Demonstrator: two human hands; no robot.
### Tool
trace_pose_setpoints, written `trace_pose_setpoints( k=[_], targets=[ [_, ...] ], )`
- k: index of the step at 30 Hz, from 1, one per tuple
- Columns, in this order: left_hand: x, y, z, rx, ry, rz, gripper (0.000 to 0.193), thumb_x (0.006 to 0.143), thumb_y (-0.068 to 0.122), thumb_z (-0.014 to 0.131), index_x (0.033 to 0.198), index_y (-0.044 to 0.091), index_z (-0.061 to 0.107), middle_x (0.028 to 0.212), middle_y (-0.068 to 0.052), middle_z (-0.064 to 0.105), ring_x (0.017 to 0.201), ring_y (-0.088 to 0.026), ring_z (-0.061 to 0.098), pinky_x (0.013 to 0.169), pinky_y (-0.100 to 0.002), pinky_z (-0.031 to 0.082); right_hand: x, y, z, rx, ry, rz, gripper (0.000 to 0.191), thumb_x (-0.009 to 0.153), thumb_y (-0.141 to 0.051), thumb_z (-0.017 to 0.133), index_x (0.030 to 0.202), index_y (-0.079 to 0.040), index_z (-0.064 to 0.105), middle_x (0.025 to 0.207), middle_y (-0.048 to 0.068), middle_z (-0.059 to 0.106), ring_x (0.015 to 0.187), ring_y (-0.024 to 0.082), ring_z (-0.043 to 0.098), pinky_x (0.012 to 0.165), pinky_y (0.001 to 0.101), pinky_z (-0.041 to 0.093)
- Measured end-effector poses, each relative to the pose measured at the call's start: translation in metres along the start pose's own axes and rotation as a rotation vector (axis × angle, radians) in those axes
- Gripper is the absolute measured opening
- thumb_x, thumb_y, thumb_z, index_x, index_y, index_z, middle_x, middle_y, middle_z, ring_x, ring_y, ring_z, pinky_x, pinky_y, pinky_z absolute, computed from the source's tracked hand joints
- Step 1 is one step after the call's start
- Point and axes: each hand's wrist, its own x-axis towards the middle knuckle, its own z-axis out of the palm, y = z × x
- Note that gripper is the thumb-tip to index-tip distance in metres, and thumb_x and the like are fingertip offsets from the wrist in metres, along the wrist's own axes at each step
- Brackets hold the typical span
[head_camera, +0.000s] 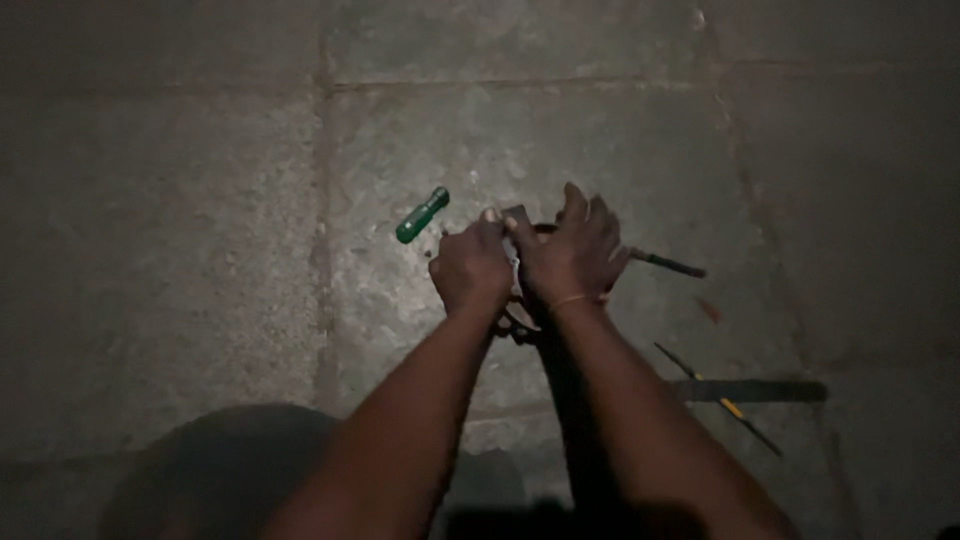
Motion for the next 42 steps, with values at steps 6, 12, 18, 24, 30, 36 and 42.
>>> trace_pose_setpoints(
  k=[6,12,18,24,30,36,42],
  targets=[
    [-0.002,-0.002,0.001,-0.092,-0.028,-0.024,0.053,0.103,0.044,0.034,0.104,0.021,0.082,0.100,-0.018,0.075,0.102,-0.039,0.069,0.099,-0.050,0.048,0.018,0.015,-0.016,0.045,-0.018,0.090,0.105,0.076,-0.067,0.073,0.158,-0.013,0.036,0.160,0.019,0.036,0.149,0.038,0.031,0.119,0.0615,0.027],
    [-0.002,-0.002,0.002,-0.008,0.038,0.042,0.053,0.107,0.043,0.036,0.106,0.015,0.080,0.104,-0.019,0.075,0.103,-0.041,0.067,0.097,-0.052,0.048,0.000,-0.006,-0.011,-0.018,-0.070,0.019,0.098,0.081,-0.067,0.075,0.155,-0.018,0.034,0.162,0.019,0.025,0.150,0.040,0.019,0.114,0.0692,0.015],
    [-0.001,-0.002,-0.002,-0.083,-0.057,0.014,0.051,0.102,0.040,0.032,0.107,0.024,0.081,0.102,-0.018,0.075,0.103,-0.041,0.067,0.097,-0.053,0.047,0.003,-0.001,-0.027,-0.013,-0.088,0.117,0.106,0.078,-0.068,0.074,0.159,-0.015,0.034,0.164,0.016,0.034,0.156,0.036,0.025,0.121,0.0618,0.025],
    [-0.004,-0.004,0.001,-0.042,0.036,0.122,0.053,0.108,0.042,0.035,0.105,0.011,0.079,0.105,-0.019,0.075,0.102,-0.044,0.067,0.099,-0.053,0.047,-0.003,-0.013,-0.016,-0.005,-0.062,0.055,0.097,0.081,-0.067,0.076,0.154,-0.017,0.037,0.159,0.019,0.031,0.148,0.039,0.024,0.114,0.0659,0.020],
    [-0.002,-0.002,0.000,-0.157,-0.004,-0.070,0.044,0.095,0.050,0.054,0.112,0.018,0.079,0.101,-0.021,0.074,0.099,-0.042,0.068,0.096,-0.050,0.049,0.014,0.018,-0.034,0.024,0.072,0.017,0.067,0.081,-0.052,0.079,0.134,-0.016,0.059,0.140,0.013,0.053,0.133,0.037,0.044,0.104,0.0570,0.037],
    [-0.002,0.000,0.001,-0.154,-0.001,-0.050,0.050,0.085,0.064,0.065,0.103,0.020,0.083,0.098,-0.014,0.077,0.102,-0.034,0.069,0.097,-0.045,0.050,0.021,0.030,-0.013,0.068,0.211,-0.369,0.013,0.087,-0.028,0.074,0.095,-0.020,0.081,0.115,0.007,0.073,0.117,0.032,0.063,0.099,0.0453,0.049],
    [-0.002,-0.004,0.002,-0.139,0.019,0.021,0.044,0.084,0.060,0.067,0.098,0.021,0.085,0.096,-0.010,0.078,0.105,-0.034,0.065,0.096,-0.048,0.047,0.036,0.074,-0.016,0.782,0.098,0.077,0.022,0.095,-0.024,0.068,0.108,-0.007,0.073,0.100,0.008,0.074,0.087,0.021,0.068,0.081,0.0373,0.055]
  ],
)
